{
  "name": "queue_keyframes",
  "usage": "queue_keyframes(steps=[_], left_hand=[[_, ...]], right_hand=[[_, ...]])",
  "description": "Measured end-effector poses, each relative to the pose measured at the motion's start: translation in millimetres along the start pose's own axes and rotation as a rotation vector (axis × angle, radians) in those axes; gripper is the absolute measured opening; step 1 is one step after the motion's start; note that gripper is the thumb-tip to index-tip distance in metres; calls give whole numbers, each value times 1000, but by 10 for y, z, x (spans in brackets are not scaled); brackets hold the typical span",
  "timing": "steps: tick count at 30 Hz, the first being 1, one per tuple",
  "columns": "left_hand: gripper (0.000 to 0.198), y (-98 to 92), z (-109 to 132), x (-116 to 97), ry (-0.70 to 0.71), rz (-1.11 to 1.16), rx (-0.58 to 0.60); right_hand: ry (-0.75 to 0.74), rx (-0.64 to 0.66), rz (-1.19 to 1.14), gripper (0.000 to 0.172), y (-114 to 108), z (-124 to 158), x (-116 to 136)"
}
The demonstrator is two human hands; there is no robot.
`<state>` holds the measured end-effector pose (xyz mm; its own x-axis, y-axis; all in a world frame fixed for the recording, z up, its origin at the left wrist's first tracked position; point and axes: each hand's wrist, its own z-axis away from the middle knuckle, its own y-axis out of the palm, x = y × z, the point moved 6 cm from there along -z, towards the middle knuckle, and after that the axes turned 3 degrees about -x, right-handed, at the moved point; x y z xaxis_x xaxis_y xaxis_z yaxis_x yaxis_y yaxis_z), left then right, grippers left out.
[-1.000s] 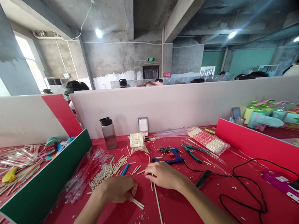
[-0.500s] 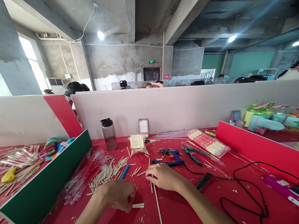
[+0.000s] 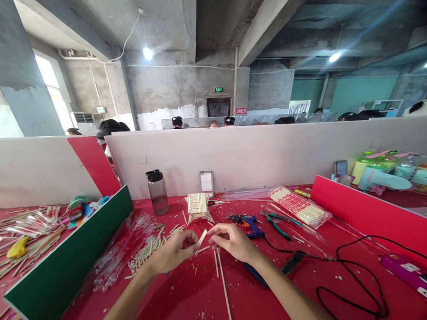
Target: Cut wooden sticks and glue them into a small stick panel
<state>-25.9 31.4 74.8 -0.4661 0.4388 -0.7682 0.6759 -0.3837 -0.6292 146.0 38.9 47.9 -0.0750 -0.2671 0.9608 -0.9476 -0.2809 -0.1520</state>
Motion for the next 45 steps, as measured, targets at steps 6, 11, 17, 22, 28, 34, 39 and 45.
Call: queue_keyframes(steps=[6, 11, 17, 22, 28, 34, 39, 45], left_hand=[[34, 267, -89, 45, -67, 333, -58], [37, 387, -160, 128, -74, 437, -140], [32, 340, -107, 78, 39, 385, -158], [85, 255, -14, -37, 210, 106, -118], [76, 260, 16, -26, 245, -87, -113], [73, 272, 38, -58, 276, -222, -150], [72, 276, 25, -60, 288, -252, -164], [73, 293, 13, -71, 290, -210, -158]], right_hand=[[-23, -85, -201, 31, 88, -11, 41], [56, -193, -307, 40, 100, -11, -59], [171, -202, -372, 48, 65, -4, -127], [239, -182, -408, 46, 47, 23, -115], [250, -114, -393, 45, 86, 43, -83], [250, -134, -425, 45, 75, 35, -101], [246, -126, -429, 49, 86, 41, -91], [240, -109, -390, 50, 91, 44, -79]])
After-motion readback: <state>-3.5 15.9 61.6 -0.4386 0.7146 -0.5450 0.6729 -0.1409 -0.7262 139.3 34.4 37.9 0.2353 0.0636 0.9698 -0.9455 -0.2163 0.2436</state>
